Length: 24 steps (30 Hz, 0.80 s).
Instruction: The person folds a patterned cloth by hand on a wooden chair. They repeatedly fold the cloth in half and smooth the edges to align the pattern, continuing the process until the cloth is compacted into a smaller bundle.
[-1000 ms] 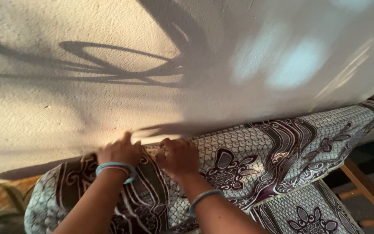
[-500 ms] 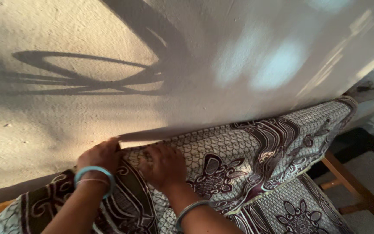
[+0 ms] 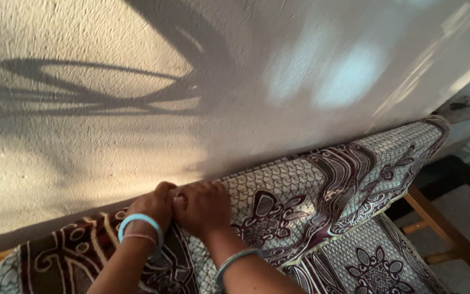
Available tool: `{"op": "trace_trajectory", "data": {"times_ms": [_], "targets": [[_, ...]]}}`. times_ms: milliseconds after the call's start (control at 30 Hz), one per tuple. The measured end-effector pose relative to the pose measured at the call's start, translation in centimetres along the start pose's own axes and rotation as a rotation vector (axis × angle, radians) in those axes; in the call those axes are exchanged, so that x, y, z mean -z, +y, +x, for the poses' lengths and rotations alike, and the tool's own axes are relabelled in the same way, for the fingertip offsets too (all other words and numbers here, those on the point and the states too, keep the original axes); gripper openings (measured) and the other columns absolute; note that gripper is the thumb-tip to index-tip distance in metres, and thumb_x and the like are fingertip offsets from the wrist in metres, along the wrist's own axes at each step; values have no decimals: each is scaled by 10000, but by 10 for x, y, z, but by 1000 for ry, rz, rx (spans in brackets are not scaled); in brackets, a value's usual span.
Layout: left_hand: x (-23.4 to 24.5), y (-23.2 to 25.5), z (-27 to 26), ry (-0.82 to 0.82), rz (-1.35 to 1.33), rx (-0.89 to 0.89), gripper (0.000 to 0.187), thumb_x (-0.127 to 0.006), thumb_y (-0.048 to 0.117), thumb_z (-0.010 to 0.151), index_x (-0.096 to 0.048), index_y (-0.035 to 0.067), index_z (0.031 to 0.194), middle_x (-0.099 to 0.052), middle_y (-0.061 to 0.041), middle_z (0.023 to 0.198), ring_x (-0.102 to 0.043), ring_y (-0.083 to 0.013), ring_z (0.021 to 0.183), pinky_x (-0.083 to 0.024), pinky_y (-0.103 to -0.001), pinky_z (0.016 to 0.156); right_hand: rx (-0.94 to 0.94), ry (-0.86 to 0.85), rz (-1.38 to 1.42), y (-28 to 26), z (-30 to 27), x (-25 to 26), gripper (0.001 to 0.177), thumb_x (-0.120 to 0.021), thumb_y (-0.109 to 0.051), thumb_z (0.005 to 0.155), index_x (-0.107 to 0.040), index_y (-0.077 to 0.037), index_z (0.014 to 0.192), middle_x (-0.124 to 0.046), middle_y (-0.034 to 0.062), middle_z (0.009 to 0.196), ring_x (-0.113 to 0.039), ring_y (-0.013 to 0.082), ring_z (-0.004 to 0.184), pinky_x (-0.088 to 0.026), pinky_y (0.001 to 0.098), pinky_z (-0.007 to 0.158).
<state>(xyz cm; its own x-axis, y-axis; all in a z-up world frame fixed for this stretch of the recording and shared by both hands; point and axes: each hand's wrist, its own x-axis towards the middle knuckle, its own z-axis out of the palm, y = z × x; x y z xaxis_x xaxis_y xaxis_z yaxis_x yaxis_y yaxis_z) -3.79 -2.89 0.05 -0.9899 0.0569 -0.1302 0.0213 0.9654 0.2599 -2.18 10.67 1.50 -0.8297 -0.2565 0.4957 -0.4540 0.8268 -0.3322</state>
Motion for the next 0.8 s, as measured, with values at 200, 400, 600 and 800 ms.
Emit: {"op": "trace_trajectory", "data": {"times_ms": [200,400,600,800], "targets": [[-3,2,-2,-35,-39,72,385,-411,438,1023,-646,201,1215,-735,-129,1187,-684,-304,1174,-514,-461,1013,-8,12,40,5,-4,-8,308,-485,-280,865,-753,-143,798,-748,102,842,-687,322,835,-480,497,832],[15,16,3,-197,-7,145,426,-412,464,1039,-700,246,1265,-658,-95,1357,-601,-285,1309,-478,-451,1078,4,42,-15,11,-3,-14,338,-495,-309,923,-727,-97,799,-739,126,861,-680,334,859,-474,497,874],[7,12,-4,-72,53,51,366,-458,348,1007,-665,200,1270,-677,-84,1310,-660,-269,1214,-507,-437,1039,-37,-10,-39,6,0,-12,363,-469,-331,908,-759,-124,842,-750,114,880,-685,310,862,-475,482,884],[-17,15,-25,187,-80,55,373,-368,350,1028,-607,220,1283,-662,-79,1283,-646,-328,1150,-424,-469,1069,-21,-17,-89,11,-6,-17,380,-472,-360,905,-780,-139,881,-765,98,925,-681,296,883,-446,492,877]]}}
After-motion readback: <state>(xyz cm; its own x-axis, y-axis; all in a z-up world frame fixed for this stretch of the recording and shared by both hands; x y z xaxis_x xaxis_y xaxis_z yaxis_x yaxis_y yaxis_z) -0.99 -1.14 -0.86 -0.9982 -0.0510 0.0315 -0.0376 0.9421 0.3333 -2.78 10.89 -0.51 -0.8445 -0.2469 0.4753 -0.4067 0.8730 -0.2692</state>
